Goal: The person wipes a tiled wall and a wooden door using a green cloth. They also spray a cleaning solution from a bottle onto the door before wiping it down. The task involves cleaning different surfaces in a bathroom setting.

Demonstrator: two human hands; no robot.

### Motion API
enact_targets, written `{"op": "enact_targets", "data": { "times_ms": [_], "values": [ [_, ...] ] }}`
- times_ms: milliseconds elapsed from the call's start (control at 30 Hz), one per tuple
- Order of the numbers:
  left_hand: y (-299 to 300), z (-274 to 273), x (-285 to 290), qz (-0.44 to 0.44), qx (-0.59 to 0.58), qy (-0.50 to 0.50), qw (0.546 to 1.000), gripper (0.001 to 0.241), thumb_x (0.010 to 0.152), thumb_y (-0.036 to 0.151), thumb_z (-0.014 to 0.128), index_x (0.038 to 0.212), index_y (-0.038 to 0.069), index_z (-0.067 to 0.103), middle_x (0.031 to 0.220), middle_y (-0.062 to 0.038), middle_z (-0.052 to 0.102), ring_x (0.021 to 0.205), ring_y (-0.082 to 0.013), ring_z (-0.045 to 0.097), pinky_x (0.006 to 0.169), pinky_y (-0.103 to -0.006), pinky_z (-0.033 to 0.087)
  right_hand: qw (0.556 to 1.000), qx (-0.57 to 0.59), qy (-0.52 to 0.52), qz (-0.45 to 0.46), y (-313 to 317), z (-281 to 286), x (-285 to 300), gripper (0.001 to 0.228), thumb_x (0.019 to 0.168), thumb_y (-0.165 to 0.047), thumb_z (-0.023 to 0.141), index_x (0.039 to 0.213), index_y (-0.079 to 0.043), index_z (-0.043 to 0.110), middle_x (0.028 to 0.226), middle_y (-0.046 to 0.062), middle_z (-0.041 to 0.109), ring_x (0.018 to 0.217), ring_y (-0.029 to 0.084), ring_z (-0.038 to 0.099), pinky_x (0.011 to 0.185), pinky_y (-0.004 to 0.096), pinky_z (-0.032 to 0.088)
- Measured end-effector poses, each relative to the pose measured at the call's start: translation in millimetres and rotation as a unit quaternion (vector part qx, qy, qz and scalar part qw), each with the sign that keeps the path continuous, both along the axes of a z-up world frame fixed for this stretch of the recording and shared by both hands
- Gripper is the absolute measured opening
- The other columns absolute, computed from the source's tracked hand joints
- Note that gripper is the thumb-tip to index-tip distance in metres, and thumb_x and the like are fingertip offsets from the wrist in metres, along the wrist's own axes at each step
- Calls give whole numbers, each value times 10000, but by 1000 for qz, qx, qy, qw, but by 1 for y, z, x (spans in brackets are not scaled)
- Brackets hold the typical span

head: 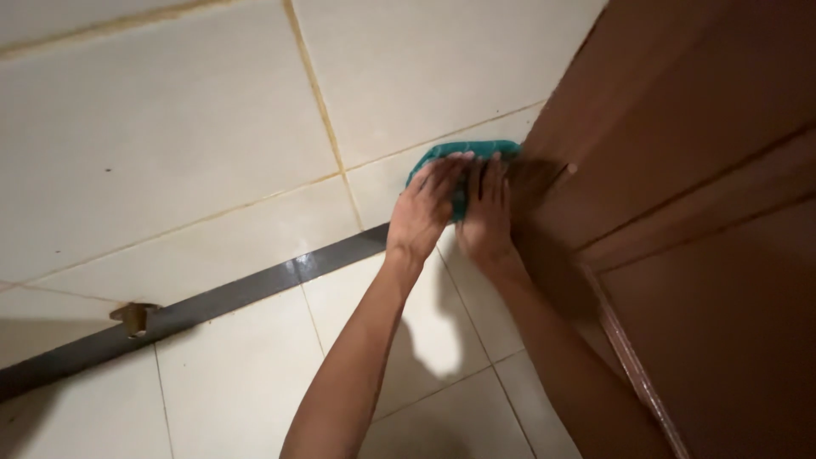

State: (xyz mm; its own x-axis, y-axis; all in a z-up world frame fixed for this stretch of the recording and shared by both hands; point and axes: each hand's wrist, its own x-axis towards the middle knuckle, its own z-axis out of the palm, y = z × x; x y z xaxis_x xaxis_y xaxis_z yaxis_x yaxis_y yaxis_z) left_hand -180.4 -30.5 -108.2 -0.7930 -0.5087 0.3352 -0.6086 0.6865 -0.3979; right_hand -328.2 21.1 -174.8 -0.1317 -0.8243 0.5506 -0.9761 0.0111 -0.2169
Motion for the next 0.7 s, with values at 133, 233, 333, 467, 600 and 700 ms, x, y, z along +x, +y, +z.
{"op": "enact_targets", "data": {
  "times_ms": [133, 233, 333, 467, 600, 700],
  "values": [
    [-11, -26, -2, -25, 44, -45, 998, 635, 957, 208, 513, 1576, 89, 441, 1687, -2, 262, 1560, -189, 170, 1290, -392, 48, 995, -38, -83, 50, 0, -18, 9, 753, 876, -16, 599, 1561, 94, 307, 1608, 396, 249, 1467, 538, 321, 1241, 575, 295],
    [-8, -30, 10, -10, 32, -92, 995, 625, 932, 213, 510, 1544, 95, 458, 1668, 3, 283, 1553, -176, 171, 1278, -384, 40, 992, 10, -110, 67, 7, -14, 33, 844, 725, 52, 573, 1509, 171, 285, 1523, 476, 220, 1428, 620, 246, 1221, 617, 231],
    [-6, -25, 31, 0, 57, -127, 990, 579, 971, 221, 509, 1526, 57, 497, 1663, -26, 341, 1570, -178, 200, 1295, -393, 35, 996, 60, -37, 61, 3, -36, 48, 875, 728, 62, 569, 1516, 205, 218, 1544, 490, 212, 1457, 632, 218, 1236, 578, 212],
    [-2, -19, 60, -12, 27, -91, 995, 540, 907, 211, 540, 1438, 116, 573, 1668, 44, 348, 1548, -127, 213, 1268, -379, 47, 976, 153, -136, 71, -2, -35, 79, 865, 822, 38, 564, 1542, 168, 102, 1585, 439, 205, 1458, 555, 289, 1204, 496, 292],
    [-5, -22, 101, -35, 20, -29, 999, 575, 858, 223, 574, 1425, 156, 642, 1616, 35, 399, 1524, -137, 253, 1285, -382, 95, 905, 346, -246, 22, 6, 46, 136, 816, 938, -57, 481, 1574, 113, 0, 1633, 383, 162, 1375, 484, 446, 1116, 449, 431],
    [-2, 0, 141, -18, 11, -75, 997, 501, 868, 240, 589, 1344, 117, 683, 1633, 31, 414, 1536, -147, 271, 1270, -378, 135, 913, 233, -311, 124, -15, -29, 156, 823, 932, -10, 496, 1539, 157, -34, 1566, 465, 107, 1469, 549, 198, 1174, 459, 318]
  ]
}}
